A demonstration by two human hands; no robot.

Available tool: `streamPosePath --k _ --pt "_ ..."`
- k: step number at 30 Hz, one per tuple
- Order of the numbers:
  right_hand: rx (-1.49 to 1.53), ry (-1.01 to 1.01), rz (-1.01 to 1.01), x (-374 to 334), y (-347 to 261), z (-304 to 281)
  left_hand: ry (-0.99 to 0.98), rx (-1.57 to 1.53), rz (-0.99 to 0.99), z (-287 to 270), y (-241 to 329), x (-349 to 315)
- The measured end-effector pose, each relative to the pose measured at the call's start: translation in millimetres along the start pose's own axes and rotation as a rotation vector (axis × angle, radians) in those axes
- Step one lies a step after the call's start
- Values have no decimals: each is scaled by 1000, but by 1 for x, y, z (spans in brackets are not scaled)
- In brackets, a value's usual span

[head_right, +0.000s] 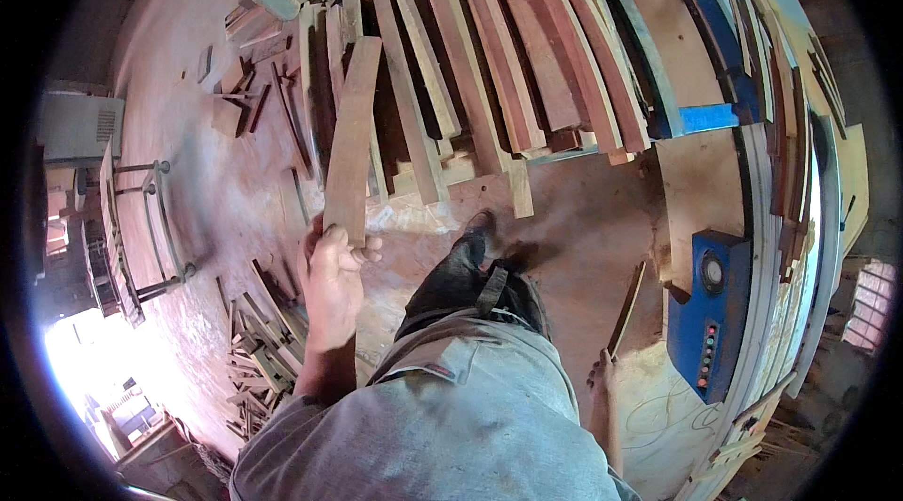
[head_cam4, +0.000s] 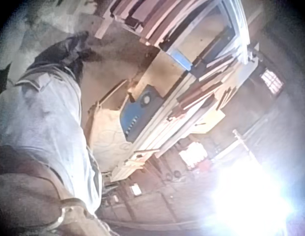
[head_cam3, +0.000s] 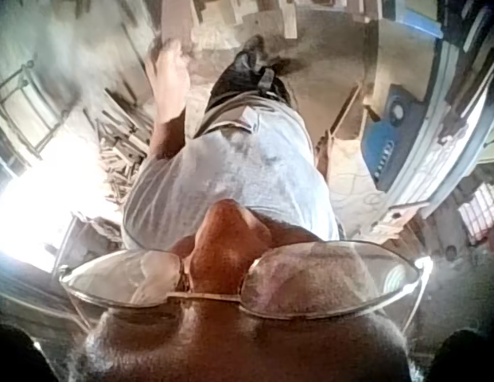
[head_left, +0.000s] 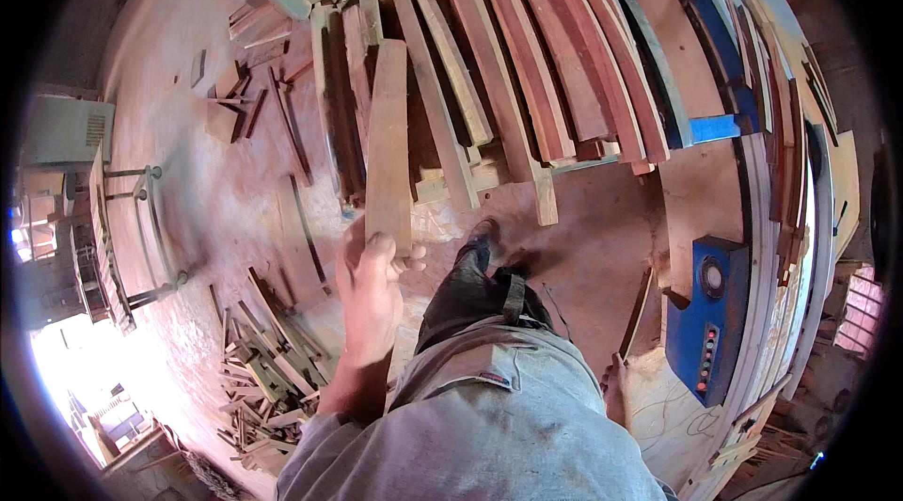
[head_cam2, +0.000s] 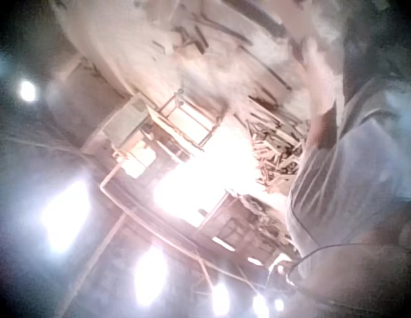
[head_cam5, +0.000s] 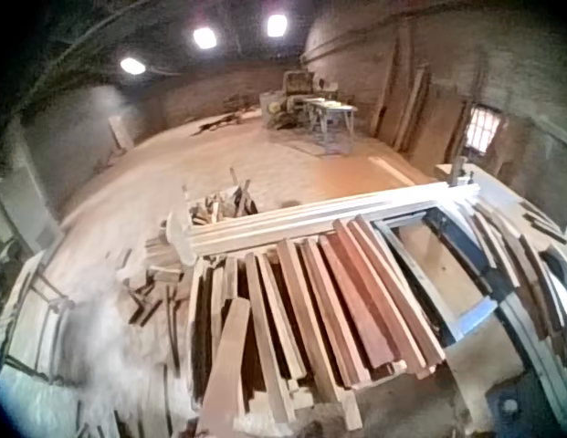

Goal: The person picks up curved wood slats from a table and places them onto a blue metal rack, organizing them side-by-side.

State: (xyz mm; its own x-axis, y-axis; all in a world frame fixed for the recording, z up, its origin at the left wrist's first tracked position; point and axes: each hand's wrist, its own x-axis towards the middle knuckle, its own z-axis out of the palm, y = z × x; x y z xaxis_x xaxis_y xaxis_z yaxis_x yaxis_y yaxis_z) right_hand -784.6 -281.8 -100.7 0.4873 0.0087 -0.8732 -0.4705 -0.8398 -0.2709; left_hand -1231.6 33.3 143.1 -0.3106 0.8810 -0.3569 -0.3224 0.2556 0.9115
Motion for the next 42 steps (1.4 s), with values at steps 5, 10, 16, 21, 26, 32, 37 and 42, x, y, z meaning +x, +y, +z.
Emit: streamPosePath --k 5,10,16,21,26,32,37,42 --pt "10 -54 -35 -17 2 17 -115 -212 -42 -30 5 -3" --pt "-20 -25 -108 -24 4 34 -223 -367 -82 -71 -1 51" --pt "-9 -2 -162 -57 -20 46 -177 -333 23 -105 -5 97" --pt "71 -26 -326 -104 -53 58 -222 -295 65 -124 0 100" --pt "132 -105 -690 -134 -103 85 -271 -319 73 -129 -12 91" --pt "116 -144 -787 -176 -142 99 -322 -367 99 -123 -6 68" --pt "89 -243 -823 -169 -140 85 -448 -263 226 -101 7 50" --pt "101 -299 -803 -135 -114 45 -197 -280 172 -72 -21 15"
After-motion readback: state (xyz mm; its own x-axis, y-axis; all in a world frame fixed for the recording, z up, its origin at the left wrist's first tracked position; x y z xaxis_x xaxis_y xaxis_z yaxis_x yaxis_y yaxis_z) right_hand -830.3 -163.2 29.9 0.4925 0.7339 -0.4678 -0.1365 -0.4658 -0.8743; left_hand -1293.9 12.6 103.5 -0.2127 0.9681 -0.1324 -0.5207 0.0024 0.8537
